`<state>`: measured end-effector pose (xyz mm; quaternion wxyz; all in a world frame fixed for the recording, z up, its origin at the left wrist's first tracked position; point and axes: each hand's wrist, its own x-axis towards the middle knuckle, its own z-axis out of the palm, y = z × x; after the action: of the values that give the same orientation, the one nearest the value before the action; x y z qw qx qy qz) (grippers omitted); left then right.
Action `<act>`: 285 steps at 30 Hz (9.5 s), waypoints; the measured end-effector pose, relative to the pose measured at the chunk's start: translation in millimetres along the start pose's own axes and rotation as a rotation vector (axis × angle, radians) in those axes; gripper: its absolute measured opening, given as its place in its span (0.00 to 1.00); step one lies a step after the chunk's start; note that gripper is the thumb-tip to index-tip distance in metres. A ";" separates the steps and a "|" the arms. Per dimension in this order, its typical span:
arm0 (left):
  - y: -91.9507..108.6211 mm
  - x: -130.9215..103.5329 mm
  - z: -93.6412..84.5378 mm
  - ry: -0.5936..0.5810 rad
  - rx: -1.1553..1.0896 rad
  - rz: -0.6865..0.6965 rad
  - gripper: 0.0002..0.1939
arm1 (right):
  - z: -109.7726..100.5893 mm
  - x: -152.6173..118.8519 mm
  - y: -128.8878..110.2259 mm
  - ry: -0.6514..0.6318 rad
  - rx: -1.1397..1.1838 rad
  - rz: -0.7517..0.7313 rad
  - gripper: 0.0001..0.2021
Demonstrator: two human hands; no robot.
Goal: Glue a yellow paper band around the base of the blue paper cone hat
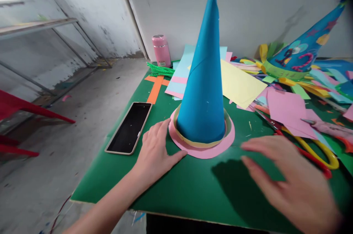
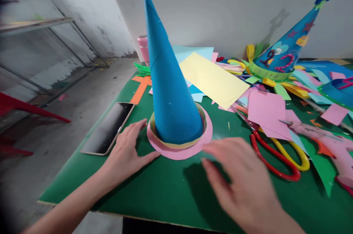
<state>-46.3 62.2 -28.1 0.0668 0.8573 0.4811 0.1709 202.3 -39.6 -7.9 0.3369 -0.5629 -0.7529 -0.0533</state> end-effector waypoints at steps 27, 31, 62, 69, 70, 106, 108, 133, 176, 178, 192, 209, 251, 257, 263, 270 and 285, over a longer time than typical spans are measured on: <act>4.6 -25.4 0.2 -0.100 0.095 0.168 0.18 | 73.7 45.6 -52.3 -0.158 -0.122 0.113 0.07; 4.7 -25.7 1.0 -0.073 0.089 0.192 0.18 | 74.3 47.0 -53.0 -0.149 -0.107 0.118 0.07; 7.0 -24.8 2.2 -0.084 0.054 0.213 0.16 | 76.7 51.1 -63.9 -0.202 -0.111 0.196 0.13; 6.6 -25.9 1.7 -0.100 0.048 0.215 0.16 | 77.4 49.4 -65.1 -0.206 -0.089 0.218 0.12; 6.6 -26.1 1.5 -0.103 0.047 0.214 0.16 | 77.2 48.9 -65.0 -0.208 -0.084 0.219 0.12; 9.7 -25.3 0.5 -0.170 0.053 0.171 0.15 | 81.4 53.6 -75.0 -0.237 -0.157 0.287 0.11; 9.4 -25.6 0.4 -0.173 0.057 0.171 0.15 | 81.9 53.1 -75.2 -0.242 -0.151 0.296 0.11; 10.5 -24.6 0.0 -0.175 0.064 0.172 0.17 | 75.5 53.2 -69.0 -0.311 -0.079 0.323 0.12; 4.7 47.9 -32.2 -0.548 -0.017 0.321 0.11 | 72.0 47.6 -68.4 -0.175 0.054 0.321 0.12; 5.0 48.4 -33.0 -0.542 -0.016 0.326 0.11 | 72.9 46.4 -67.4 -0.134 0.077 0.289 0.13; 2.8 41.4 -27.6 -0.460 -0.117 0.281 0.12 | 78.2 56.0 -74.4 -0.246 -0.061 0.339 0.14; 4.3 -14.0 1.6 -0.254 0.073 0.382 0.16 | 84.8 57.8 -75.0 -0.218 -0.237 0.275 0.10; 1.1 -19.0 0.7 -0.233 -0.020 0.317 0.15 | 94.8 53.6 -68.6 -0.116 -0.266 0.219 0.05; 1.8 -13.4 -3.6 -0.154 -0.121 0.239 0.13 | 91.7 55.2 -69.4 -0.157 -0.230 0.237 0.06; 4.5 -0.7 -7.3 -0.169 -0.089 0.214 0.18 | 92.9 54.6 -69.7 -0.177 -0.169 0.268 0.09; 8.7 6.3 -8.0 -0.231 -0.038 0.225 0.14 | 89.8 56.8 -70.1 -0.188 -0.105 0.289 0.06; 8.2 2.1 -0.1 -0.095 0.057 0.311 0.17 | 45.1 34.1 -4.6 -0.279 0.033 0.171 0.10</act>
<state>-38.8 59.7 -25.3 0.0376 0.9300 0.3437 0.1248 173.3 7.1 -21.8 0.2413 -0.6214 -0.7424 0.0667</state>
